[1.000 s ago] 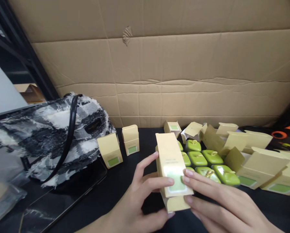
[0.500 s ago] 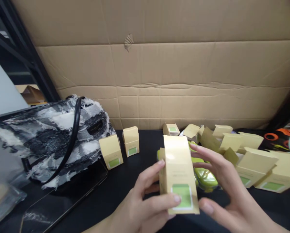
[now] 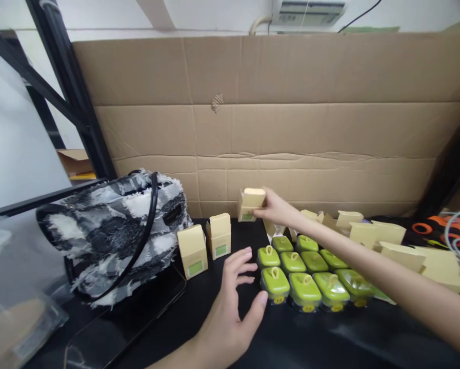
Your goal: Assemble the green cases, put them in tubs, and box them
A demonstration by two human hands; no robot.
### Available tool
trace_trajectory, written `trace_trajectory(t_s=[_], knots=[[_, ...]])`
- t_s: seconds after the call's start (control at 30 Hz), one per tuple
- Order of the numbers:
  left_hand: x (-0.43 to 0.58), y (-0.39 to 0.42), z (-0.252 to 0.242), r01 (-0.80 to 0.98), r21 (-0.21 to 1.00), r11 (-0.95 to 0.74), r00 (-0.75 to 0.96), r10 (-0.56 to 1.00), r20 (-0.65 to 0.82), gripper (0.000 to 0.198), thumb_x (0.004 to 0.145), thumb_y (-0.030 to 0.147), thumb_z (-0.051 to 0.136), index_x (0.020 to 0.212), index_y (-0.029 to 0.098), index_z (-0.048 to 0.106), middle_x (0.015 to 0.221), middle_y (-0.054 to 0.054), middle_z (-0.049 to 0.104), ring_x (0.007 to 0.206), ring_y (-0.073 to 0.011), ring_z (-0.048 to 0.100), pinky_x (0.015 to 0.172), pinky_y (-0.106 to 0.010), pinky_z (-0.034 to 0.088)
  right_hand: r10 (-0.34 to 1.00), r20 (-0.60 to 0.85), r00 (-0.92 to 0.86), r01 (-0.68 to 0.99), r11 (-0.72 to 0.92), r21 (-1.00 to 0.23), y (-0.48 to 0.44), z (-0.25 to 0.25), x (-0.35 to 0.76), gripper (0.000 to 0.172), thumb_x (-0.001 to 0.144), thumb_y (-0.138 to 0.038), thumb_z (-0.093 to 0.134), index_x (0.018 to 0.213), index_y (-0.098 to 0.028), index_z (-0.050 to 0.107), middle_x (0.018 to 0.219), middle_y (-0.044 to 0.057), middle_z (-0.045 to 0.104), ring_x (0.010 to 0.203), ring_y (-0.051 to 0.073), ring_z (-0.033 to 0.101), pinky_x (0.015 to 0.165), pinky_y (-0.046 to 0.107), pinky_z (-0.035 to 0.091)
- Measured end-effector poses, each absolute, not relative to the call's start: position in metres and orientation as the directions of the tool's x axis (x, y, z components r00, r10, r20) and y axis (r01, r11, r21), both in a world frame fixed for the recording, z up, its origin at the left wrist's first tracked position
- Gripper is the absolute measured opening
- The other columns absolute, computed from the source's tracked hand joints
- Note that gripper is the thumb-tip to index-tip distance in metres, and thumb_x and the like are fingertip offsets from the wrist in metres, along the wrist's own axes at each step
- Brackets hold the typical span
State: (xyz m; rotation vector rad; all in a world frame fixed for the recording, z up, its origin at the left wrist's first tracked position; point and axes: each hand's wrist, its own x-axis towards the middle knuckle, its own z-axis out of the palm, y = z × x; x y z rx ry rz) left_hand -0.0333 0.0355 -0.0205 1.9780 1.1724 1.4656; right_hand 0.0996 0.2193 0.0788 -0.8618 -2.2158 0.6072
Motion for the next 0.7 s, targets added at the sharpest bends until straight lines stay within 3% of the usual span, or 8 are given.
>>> trace_trajectory(t_s=[0.17, 0.37, 0.5, 0.7], knots=[[-0.033, 0.036, -0.023, 0.375, 0.716, -0.588, 0.138, 0.8, 0.584, 0.061, 0.094, 0.014, 0.051, 0.14, 0.04, 0.02, 0.14, -0.009, 0.035, 0.115, -0.0236, 0.057, 0.093, -0.042, 0.056, 0.653, 0.214, -0.726, 0.412, 0.663, -0.625, 0.232, 0.051, 0.07, 0.033, 0.094, -0.032, 0.061, 0.123, -0.018, 0.058, 0.121, 0.008, 0.064, 0.099, 0.021, 0.066, 0.082, 0.042, 0.057], [-0.032, 0.037, -0.025, 0.376, 0.718, -0.586, 0.15, 0.803, 0.577, 0.06, 0.093, 0.011, 0.05, 0.137, 0.042, 0.024, 0.136, -0.006, 0.036, 0.109, -0.0201, 0.057, 0.089, -0.038, 0.057, 0.642, 0.168, -0.748, 0.468, 0.69, -0.552, 0.231, 0.033, 0.072, 0.034, 0.094, -0.032, 0.061, 0.125, -0.018, 0.057, 0.124, 0.008, 0.063, 0.101, 0.022, 0.066, 0.084, 0.043, 0.056], [-0.032, 0.036, -0.022, 0.378, 0.698, -0.608, 0.156, 0.785, 0.6, 0.053, 0.092, 0.008, 0.047, 0.131, 0.04, 0.033, 0.127, -0.003, 0.038, 0.099, -0.0163, 0.057, 0.085, -0.035, 0.056, 0.747, 0.172, -0.642, 0.638, 0.645, -0.421, 0.246, 0.047, 0.094, 0.034, 0.094, -0.032, 0.061, 0.125, -0.019, 0.057, 0.126, 0.008, 0.062, 0.104, 0.022, 0.065, 0.086, 0.044, 0.055], [-0.033, 0.032, -0.019, 0.404, 0.659, -0.635, 0.189, 0.763, 0.619, 0.047, 0.089, 0.006, 0.046, 0.125, 0.037, 0.039, 0.125, -0.003, 0.038, 0.091, -0.0147, 0.057, 0.083, -0.034, 0.056, 0.914, 0.186, -0.36, 0.893, 0.395, -0.214, 0.253, 0.051, 0.119, 0.034, 0.094, -0.033, 0.061, 0.124, -0.018, 0.058, 0.125, 0.008, 0.062, 0.104, 0.023, 0.065, 0.086, 0.045, 0.055]])
